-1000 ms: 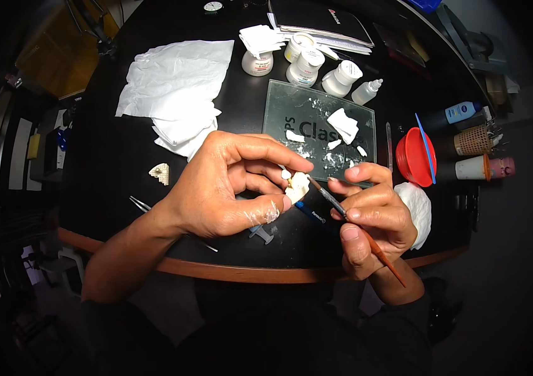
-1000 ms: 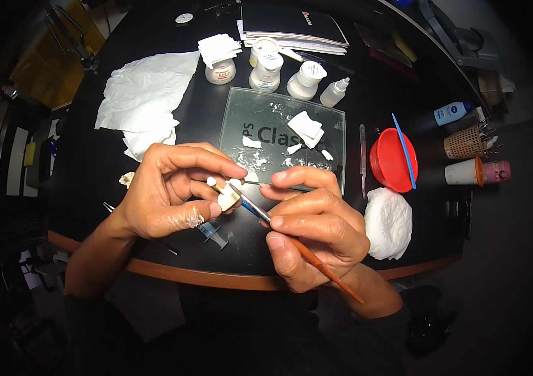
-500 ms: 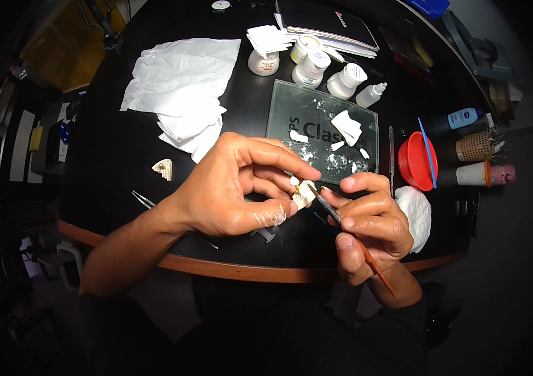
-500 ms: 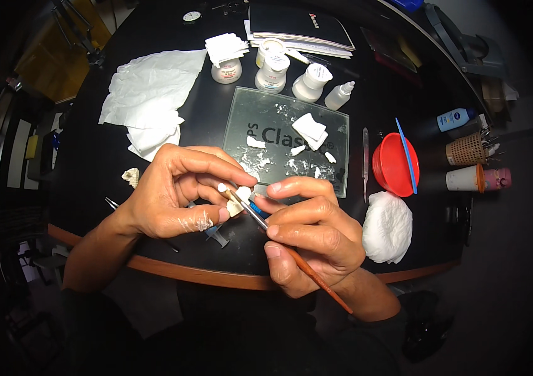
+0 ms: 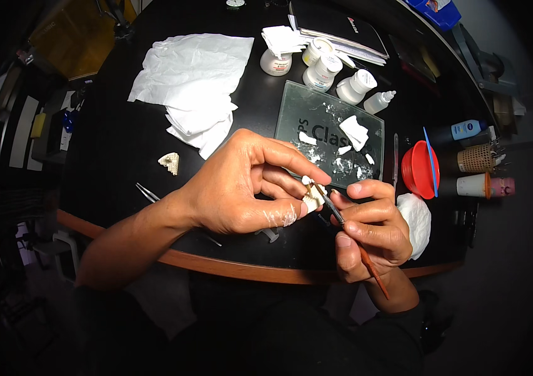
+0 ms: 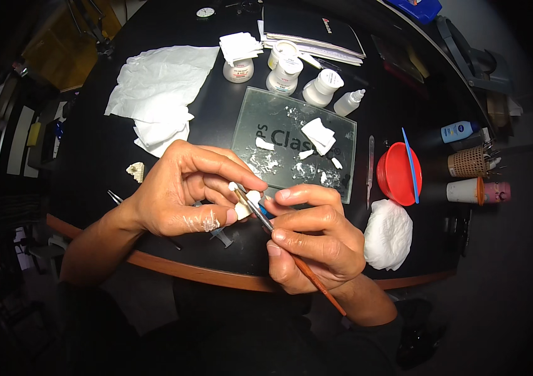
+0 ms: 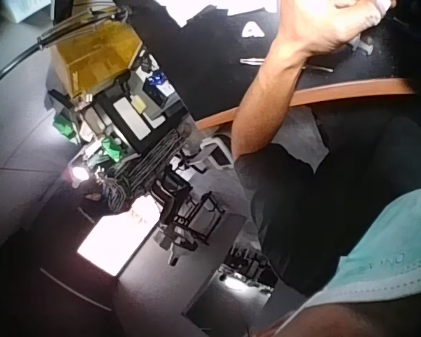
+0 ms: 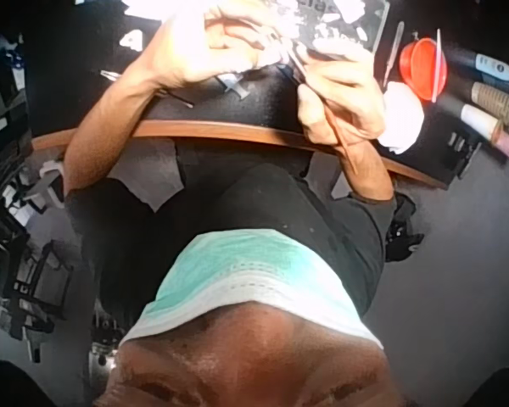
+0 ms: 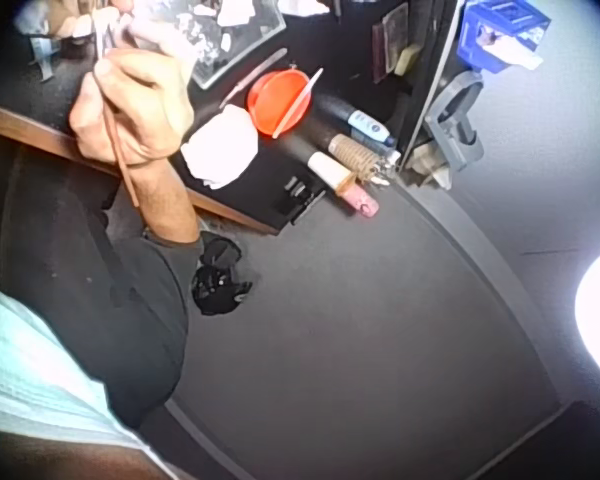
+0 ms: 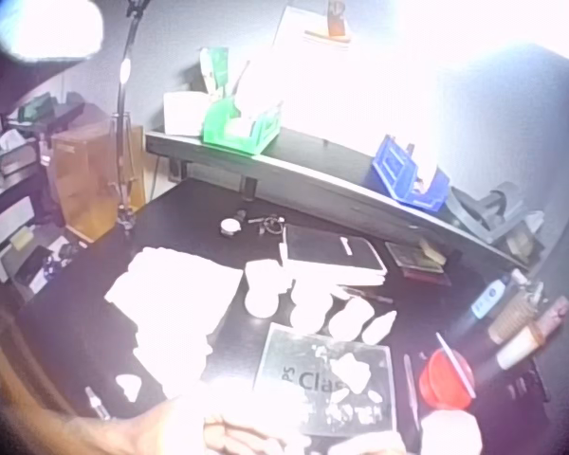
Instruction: The person applies a white paste to a small white lattice object using a fine brush. They repeatedly dip the brush into a red bowl and wipe it on a tissue, then apply the paste to the object's surface.
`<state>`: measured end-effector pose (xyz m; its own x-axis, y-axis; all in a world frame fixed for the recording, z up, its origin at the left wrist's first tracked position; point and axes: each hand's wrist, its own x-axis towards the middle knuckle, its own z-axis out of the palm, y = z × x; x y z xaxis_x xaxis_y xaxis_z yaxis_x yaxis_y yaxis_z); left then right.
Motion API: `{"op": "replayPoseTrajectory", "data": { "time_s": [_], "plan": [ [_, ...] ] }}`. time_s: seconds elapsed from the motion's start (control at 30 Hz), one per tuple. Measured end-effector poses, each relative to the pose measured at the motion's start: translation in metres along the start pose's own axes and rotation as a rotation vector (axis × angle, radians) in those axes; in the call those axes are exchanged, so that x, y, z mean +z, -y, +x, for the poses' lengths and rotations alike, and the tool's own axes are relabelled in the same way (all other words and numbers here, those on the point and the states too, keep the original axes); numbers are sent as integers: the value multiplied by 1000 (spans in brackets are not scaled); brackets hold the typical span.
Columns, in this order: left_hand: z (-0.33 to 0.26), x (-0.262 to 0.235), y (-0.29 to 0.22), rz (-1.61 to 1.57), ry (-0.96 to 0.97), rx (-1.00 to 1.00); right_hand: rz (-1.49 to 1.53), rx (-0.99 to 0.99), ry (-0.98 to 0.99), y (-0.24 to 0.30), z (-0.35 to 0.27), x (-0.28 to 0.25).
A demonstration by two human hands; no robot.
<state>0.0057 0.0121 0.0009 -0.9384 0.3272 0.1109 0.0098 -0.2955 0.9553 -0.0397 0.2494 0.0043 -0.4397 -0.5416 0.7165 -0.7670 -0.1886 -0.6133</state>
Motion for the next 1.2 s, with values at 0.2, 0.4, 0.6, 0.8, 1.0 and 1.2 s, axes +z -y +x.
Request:
{"op": "replayPoseTrajectory", "data": {
  "time_s": [0.2,0.4,0.6,0.8,1.0,1.2],
  "plan": [
    [0,0,1,-17,2,-18,2,5,5,0,0,0],
    [-1,1,-1,-30,1,-39,-30,2,31,3,2,-1],
    [0,2,-2,-38,-3,-40,-34,10,32,3,2,-1],
    [-2,-1,-2,-41,8,-30,-38,14,43,4,4,0],
    [0,0,0,-48,3,-16,-13,15,30,3,3,0],
    [-1,-1,0,-31,23,-3,-8,0,36,4,4,-1]
  ]
}}
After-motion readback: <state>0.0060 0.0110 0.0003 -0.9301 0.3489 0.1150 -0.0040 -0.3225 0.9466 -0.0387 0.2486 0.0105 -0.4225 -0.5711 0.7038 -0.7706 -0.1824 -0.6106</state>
